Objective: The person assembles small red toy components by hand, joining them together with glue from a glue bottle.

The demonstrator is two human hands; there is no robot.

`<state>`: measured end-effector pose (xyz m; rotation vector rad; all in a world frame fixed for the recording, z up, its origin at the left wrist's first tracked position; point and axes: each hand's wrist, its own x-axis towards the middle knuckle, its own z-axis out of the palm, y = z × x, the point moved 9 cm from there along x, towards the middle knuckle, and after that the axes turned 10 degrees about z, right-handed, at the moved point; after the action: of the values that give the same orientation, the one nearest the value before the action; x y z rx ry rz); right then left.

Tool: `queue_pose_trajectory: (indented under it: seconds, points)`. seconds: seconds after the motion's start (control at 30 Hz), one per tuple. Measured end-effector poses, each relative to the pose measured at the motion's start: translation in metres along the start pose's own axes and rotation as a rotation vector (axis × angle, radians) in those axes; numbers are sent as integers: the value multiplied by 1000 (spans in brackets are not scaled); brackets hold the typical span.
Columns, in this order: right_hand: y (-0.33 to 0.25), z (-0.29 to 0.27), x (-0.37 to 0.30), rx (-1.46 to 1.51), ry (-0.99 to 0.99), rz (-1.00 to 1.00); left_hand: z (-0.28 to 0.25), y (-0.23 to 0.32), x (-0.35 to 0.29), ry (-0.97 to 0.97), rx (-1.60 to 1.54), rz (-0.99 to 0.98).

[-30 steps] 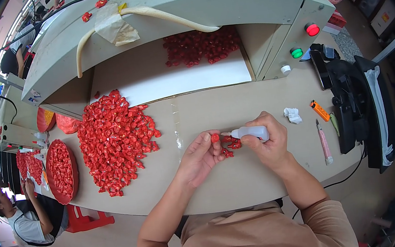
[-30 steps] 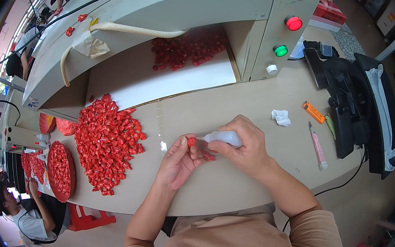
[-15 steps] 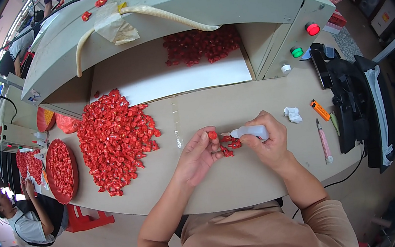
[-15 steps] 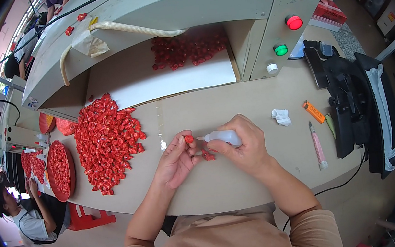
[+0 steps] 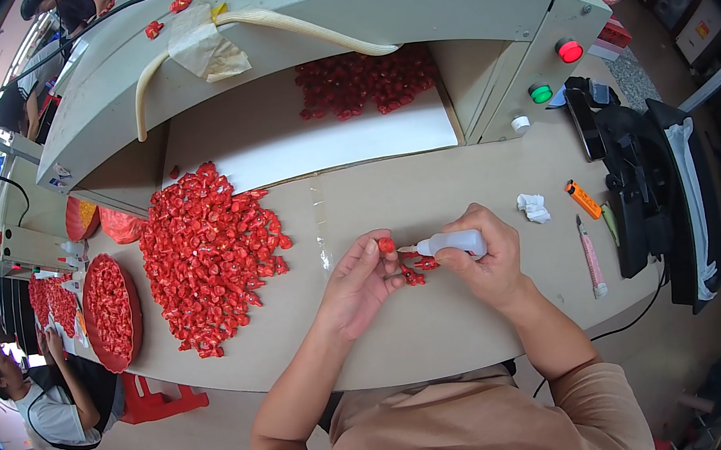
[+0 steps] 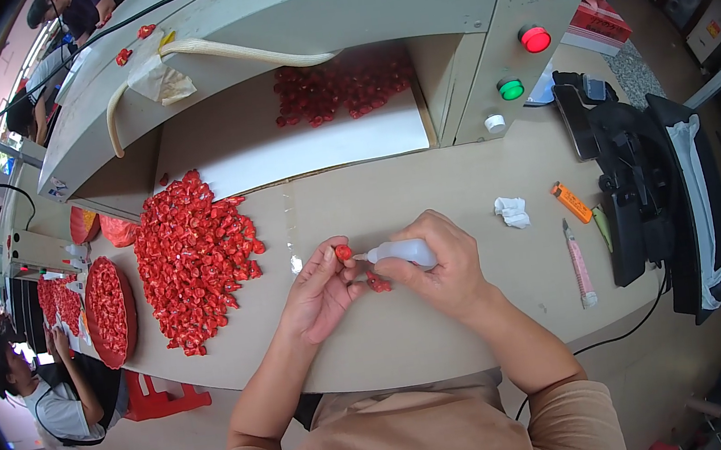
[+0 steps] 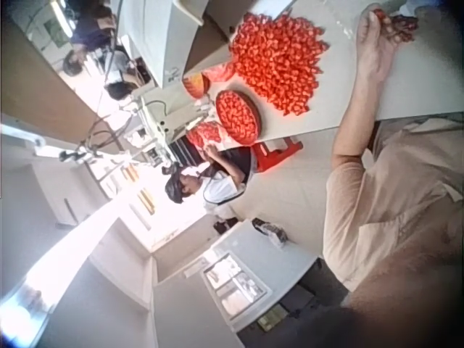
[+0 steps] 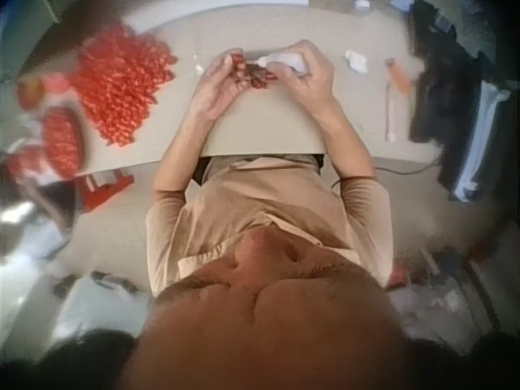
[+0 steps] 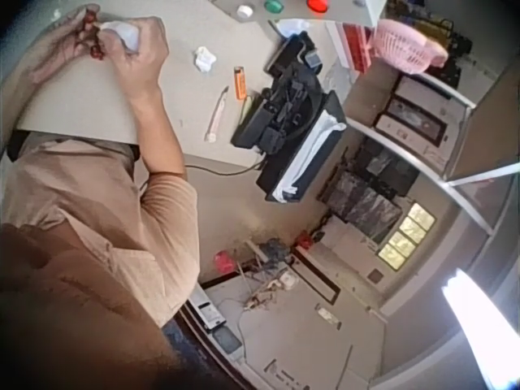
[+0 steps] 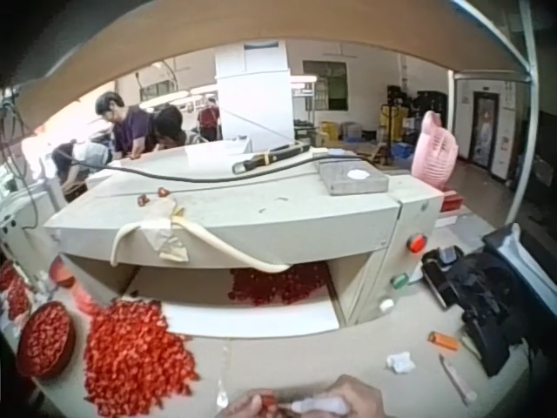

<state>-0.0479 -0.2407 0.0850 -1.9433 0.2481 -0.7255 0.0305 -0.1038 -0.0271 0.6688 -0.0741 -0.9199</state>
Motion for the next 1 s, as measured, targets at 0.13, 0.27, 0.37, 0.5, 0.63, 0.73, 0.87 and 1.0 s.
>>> queue_pose_trajectory:
  seconds: [0.13,0.27,0.37,0.5,0.63,0.73,0.87,1.0]
  points:
    - [0,0,1,14,-7,17,0,0,0,8,2,1]
    - [20,0,2,208,-19,214,1,2,0,-6,-31,1]
    - [58,3,7,526,-22,458,2,5,-1,8,-60,-1]
    - [64,16,29,468,-116,460,-3,17,-2,27,-122,38]
    - [80,41,62,283,-212,586,-10,31,-2,29,-196,95]
    - [106,53,97,82,-239,606,-9,37,-2,23,-233,124]
    - [80,52,153,-417,-42,146,-9,40,-1,10,-267,123]
    - [96,75,175,-613,-93,196,-10,48,-3,11,-288,143]
